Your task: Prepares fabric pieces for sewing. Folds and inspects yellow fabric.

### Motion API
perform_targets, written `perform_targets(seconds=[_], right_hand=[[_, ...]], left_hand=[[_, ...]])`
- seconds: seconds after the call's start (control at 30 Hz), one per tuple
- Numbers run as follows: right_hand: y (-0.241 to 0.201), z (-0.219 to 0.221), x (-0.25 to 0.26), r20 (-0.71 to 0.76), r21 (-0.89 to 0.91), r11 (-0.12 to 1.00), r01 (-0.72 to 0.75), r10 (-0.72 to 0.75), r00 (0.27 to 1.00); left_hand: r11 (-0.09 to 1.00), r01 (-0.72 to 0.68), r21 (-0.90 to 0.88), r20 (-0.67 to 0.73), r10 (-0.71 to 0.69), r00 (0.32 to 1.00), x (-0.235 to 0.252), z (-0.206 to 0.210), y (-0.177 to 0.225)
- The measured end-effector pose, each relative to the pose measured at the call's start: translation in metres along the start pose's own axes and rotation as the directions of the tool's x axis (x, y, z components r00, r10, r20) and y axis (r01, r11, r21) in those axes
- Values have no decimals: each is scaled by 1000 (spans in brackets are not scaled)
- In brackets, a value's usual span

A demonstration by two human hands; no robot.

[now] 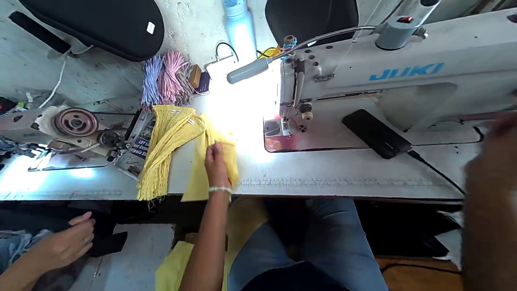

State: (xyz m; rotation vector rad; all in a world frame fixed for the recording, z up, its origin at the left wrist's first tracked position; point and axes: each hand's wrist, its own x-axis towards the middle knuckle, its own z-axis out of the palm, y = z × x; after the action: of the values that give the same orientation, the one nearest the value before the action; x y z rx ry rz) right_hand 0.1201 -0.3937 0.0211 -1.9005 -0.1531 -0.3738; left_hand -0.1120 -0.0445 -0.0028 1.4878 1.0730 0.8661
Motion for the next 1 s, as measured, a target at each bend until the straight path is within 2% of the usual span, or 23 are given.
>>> perform_targets(seconds=[0.03,0.07,0.17,0.27,0.37,0.5,0.57,0.63,0.67,0.7,0.77,0.8,0.9,1.0], right_hand=[[10,17,-21,156,38,985,166,-170,973],[7,40,-45,283,66,964,257,-265,922],[-24,105,-116,543,76,919,388,-364,756],[-47,148,-154,560,107,807,580,-531,636],[-61,176,-168,523,111,720,685,-628,576],[-63,185,-172,504,70,697,714,-642,577],[-56,173,-170,495,35,718,695,-616,613],[-47,149,-162,510,-11,786,618,-527,680],[-41,135,-157,526,-42,828,559,-457,717],[-36,122,-152,538,-71,864,498,-387,749],[-26,104,-147,520,-111,904,413,-302,799],[-24,98,-148,510,-112,917,383,-278,814],[-32,92,-160,525,-30,933,358,-290,800],[-41,95,-170,590,113,941,320,-323,740]], left_hand=[[999,5,-48,8,-5,1000,-18,-2,-3],[996,-1,-91,19,3,1000,-34,-3,-6],[979,-51,-198,60,64,996,-59,-1,-15],[971,-74,-228,87,96,992,-64,0,-18],[970,-80,-228,96,104,990,-63,-1,-17],[975,-100,-198,113,125,986,-67,-4,-20],[987,-123,-100,230,143,963,-80,-12,-20],[976,-216,22,473,180,862,-94,-30,-17],[953,-296,65,563,210,800,-97,-36,-16],[918,-380,111,591,246,768,-97,-38,-13],[797,-536,276,530,339,777,-78,-32,-1],[740,-561,370,492,356,794,-60,-26,3],[630,-513,583,464,260,847,1,7,4],[553,-502,665,531,122,838,14,35,10]])
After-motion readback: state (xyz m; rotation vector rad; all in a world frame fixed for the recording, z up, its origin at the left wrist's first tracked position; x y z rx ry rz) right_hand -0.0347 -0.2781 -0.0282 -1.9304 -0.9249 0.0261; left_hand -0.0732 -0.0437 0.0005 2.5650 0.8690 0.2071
